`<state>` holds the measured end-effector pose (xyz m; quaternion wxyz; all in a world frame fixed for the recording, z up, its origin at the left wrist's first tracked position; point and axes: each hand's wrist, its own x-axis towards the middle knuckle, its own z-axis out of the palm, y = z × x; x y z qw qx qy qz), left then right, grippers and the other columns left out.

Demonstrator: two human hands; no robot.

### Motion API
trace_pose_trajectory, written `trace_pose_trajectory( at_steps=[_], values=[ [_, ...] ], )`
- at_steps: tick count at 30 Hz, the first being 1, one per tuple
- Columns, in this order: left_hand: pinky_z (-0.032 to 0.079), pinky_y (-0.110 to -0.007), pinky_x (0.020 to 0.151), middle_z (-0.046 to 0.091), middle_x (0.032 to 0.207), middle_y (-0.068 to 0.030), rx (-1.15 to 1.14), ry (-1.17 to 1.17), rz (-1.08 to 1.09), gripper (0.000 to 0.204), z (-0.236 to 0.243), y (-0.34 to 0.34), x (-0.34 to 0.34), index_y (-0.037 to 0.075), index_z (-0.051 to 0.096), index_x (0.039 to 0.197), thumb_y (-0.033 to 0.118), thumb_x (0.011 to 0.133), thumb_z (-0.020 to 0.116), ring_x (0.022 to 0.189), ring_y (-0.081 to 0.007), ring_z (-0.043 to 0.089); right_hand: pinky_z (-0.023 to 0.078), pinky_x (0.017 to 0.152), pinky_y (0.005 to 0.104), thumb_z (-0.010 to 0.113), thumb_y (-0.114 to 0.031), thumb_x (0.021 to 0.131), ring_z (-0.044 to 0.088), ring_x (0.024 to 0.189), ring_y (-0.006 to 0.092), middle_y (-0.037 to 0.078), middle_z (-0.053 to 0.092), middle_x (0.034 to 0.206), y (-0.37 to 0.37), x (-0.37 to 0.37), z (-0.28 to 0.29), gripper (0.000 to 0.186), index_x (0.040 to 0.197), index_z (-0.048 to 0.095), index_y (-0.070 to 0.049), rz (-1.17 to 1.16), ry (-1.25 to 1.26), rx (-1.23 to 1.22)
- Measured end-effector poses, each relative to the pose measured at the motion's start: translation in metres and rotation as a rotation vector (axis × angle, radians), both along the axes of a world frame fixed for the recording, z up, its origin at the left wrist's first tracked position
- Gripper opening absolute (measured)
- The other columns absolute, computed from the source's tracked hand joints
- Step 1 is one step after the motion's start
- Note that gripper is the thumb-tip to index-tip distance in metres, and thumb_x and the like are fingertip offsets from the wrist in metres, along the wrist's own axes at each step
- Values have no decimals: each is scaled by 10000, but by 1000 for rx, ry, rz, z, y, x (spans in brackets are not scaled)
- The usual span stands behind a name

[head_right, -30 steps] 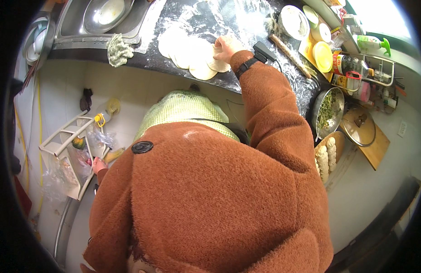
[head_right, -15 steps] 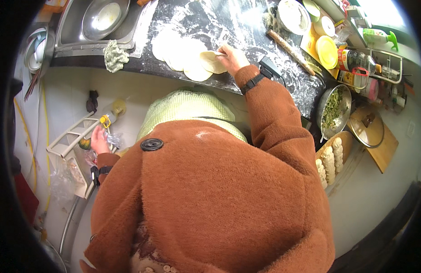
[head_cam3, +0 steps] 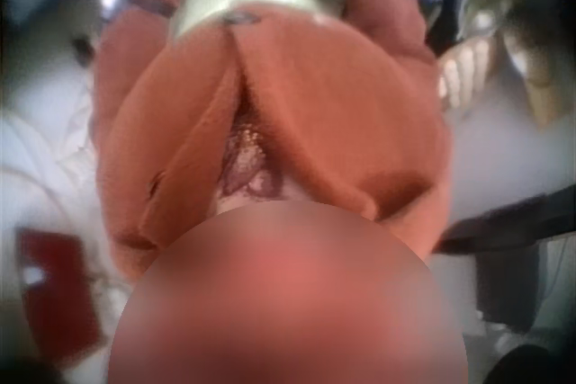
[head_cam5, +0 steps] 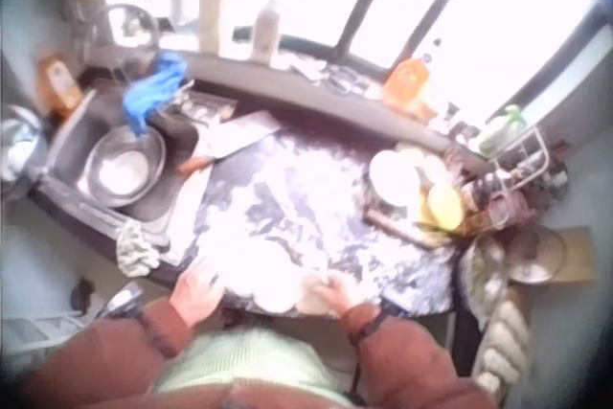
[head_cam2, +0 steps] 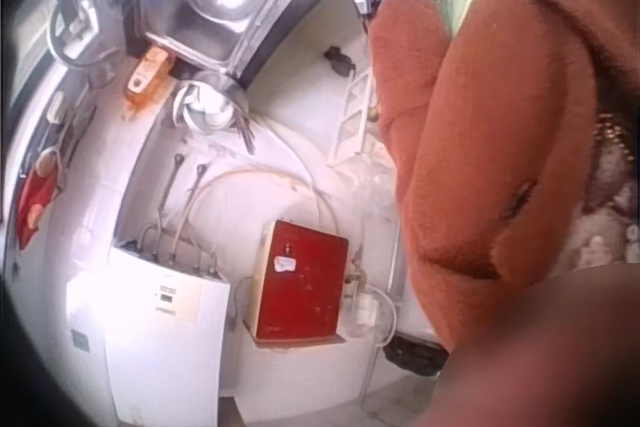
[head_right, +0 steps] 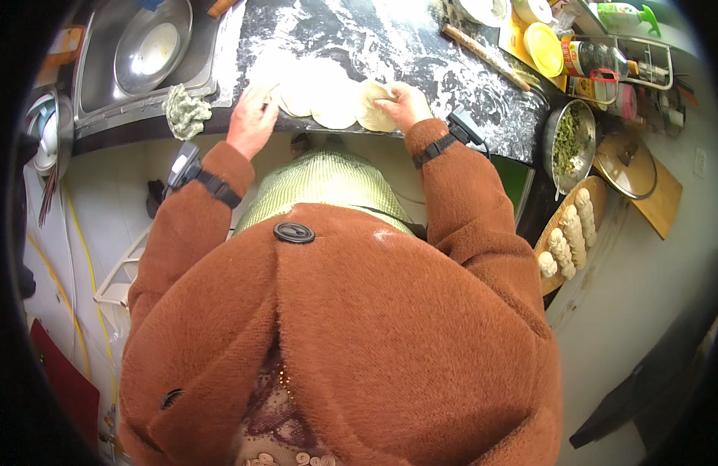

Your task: The person repeatedly scoops a green vegetable filling onto round dough wrappers, pleats the edges to seal them, and places the finished dumplings on a wooden board. The person also flattens dough pieces on a floured countertop and uses a rolling pin to shape them.

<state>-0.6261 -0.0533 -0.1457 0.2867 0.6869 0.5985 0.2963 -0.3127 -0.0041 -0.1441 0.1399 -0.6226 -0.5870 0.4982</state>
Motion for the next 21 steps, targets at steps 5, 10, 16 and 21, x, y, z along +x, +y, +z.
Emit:
trace_pose_trajectory(
  at_steps=[5, 10, 16, 21],
  values=[
    [340, -458, 1003, 500, 1224, -164, 44, 321, -209, 321, -16, 22, 19, 49, 574, 1136, 146, 831, 558, 1149, -336, 447, 479, 753, 252, 679, -88, 822, 578, 816, 89, 27, 651, 906, -25, 11, 6, 195, 1001, 631, -28, -243, 182, 37],
    [349, -471, 990, 489, 1205, -170, 86, 226, -169, 364, -18, 26, 23, 45, 562, 1142, 155, 796, 593, 1114, -353, 453, 483, 793, 259, 677, -84, 829, 591, 872, 101, 44, 651, 965, -40, 10, 18, 225, 1032, 616, -6, -480, 368, 76],
    [431, -425, 883, 532, 1088, -164, -48, 23, 31, 419, -16, 29, 32, 50, 522, 1180, 144, 784, 619, 1018, -355, 508, 480, 815, 270, 691, -83, 829, 610, 910, 125, 69, 653, 1033, -43, -2, 42, 304, 1097, 599, 28, -614, 409, 37],
    [462, -414, 800, 571, 974, -136, -229, -12, 166, 285, -17, 33, 32, 54, 595, 1047, 173, 789, 626, 890, -336, 562, 477, 834, 281, 682, -69, 835, 607, 944, 134, 67, 649, 1058, -44, -12, 56, 317, 1125, 589, 16, -664, 518, -33]
  ],
)
